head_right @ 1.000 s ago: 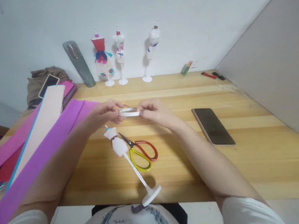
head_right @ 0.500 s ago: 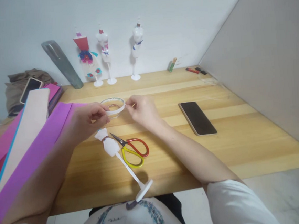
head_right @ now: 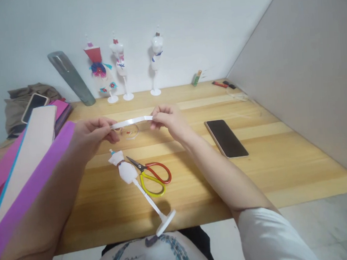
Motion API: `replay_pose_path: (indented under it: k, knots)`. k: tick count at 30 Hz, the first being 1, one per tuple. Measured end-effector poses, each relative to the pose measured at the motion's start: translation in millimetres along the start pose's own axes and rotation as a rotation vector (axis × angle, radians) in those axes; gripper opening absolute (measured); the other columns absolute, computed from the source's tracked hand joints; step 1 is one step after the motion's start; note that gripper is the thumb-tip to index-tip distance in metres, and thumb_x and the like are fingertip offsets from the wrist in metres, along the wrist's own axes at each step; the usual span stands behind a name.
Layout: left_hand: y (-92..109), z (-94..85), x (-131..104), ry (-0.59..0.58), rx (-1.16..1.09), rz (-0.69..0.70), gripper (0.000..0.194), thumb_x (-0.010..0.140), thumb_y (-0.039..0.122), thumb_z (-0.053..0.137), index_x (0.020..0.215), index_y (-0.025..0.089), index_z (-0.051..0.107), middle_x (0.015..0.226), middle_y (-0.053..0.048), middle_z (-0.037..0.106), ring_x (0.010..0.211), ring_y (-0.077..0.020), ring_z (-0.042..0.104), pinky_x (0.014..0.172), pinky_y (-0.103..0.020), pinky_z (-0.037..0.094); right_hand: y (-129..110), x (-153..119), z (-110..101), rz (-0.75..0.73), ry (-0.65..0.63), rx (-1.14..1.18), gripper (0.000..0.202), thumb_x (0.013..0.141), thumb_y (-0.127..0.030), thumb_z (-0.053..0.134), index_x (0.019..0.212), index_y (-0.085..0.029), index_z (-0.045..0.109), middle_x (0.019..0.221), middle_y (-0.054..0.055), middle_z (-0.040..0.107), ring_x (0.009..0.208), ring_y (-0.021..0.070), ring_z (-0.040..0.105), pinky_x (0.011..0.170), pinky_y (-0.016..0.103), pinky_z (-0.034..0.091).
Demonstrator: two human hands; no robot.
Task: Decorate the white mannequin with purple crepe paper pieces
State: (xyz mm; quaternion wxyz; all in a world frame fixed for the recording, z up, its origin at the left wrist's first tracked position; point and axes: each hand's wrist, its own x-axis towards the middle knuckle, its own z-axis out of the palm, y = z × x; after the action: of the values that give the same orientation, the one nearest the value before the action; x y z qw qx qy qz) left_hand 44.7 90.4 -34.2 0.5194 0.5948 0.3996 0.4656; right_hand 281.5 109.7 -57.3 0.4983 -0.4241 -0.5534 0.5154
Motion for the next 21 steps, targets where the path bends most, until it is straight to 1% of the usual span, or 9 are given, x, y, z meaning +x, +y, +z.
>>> replay_pose_path:
  k: [5,8,11,15,19,21]
  knots:
    - [-5,-13.6,6,0.061,-0.145,-0.016,0.02,0.061,0.025,0.073,0.056,0.017,0.056,0.067,-0.004,0.069,0.046,-0.0091,0.057,0.043,-0.02,0.048,3,7,-13,0.026,0.066,0.045,0.004,0.059,-0.023,0.061,0.056,-0.021,0.06,0.057,0.004,0.065,0.052,0.0137,0.055,0.048,0.026,0.039]
    - [-12,-20.8,11,0.097,-0.202,0.024,0.021,0.063,0.028,0.07,0.058,0.018,0.052,0.071,-0.005,0.068,0.048,-0.0086,0.054,0.043,-0.021,0.045,12,13,-20,0.054,0.084,0.07,0.004,0.06,-0.021,0.061,0.058,-0.02,0.058,0.058,0.005,0.064,0.052,0.014,0.055,0.048,0.026,0.039]
    - [-17,-25.9,14,0.15,-0.246,0.069,0.022,0.067,0.03,0.069,0.061,0.019,0.051,0.076,-0.005,0.066,0.051,-0.0085,0.052,0.043,-0.022,0.043,21,19,-25,0.084,0.075,0.081,0.011,0.064,-0.023,0.064,0.06,-0.02,0.055,0.059,0.005,0.063,0.052,0.0137,0.056,0.047,0.026,0.039]
    - [-18,-29.2,16,0.232,-0.31,0.051,0.016,0.07,0.026,0.067,0.066,0.019,0.053,0.076,-0.003,0.064,0.051,-0.006,0.048,0.041,-0.019,0.04,27,21,-25,0.141,0.049,0.115,0.012,0.064,-0.023,0.066,0.06,-0.019,0.055,0.061,0.004,0.064,0.05,0.0117,0.056,0.046,0.024,0.039]
    - [-13,-28.0,16,0.271,-0.367,0.022,0.011,0.071,0.021,0.065,0.067,0.017,0.055,0.072,0.0,0.061,0.05,-0.0035,0.047,0.041,-0.014,0.042,30,22,-21,0.205,0.036,0.176,0.01,0.06,-0.02,0.067,0.059,-0.018,0.057,0.064,0.003,0.067,0.048,0.0092,0.056,0.044,0.021,0.041]
    - [-9,-26.5,17,0.312,-0.373,0.01,0.009,0.072,0.019,0.064,0.067,0.017,0.057,0.071,0.0,0.063,0.05,-0.0033,0.048,0.042,-0.012,0.043,30,24,-21,0.246,0.055,0.183,0.012,0.063,-0.023,0.069,0.061,-0.017,0.059,0.064,0.003,0.068,0.047,0.0093,0.058,0.043,0.02,0.041]
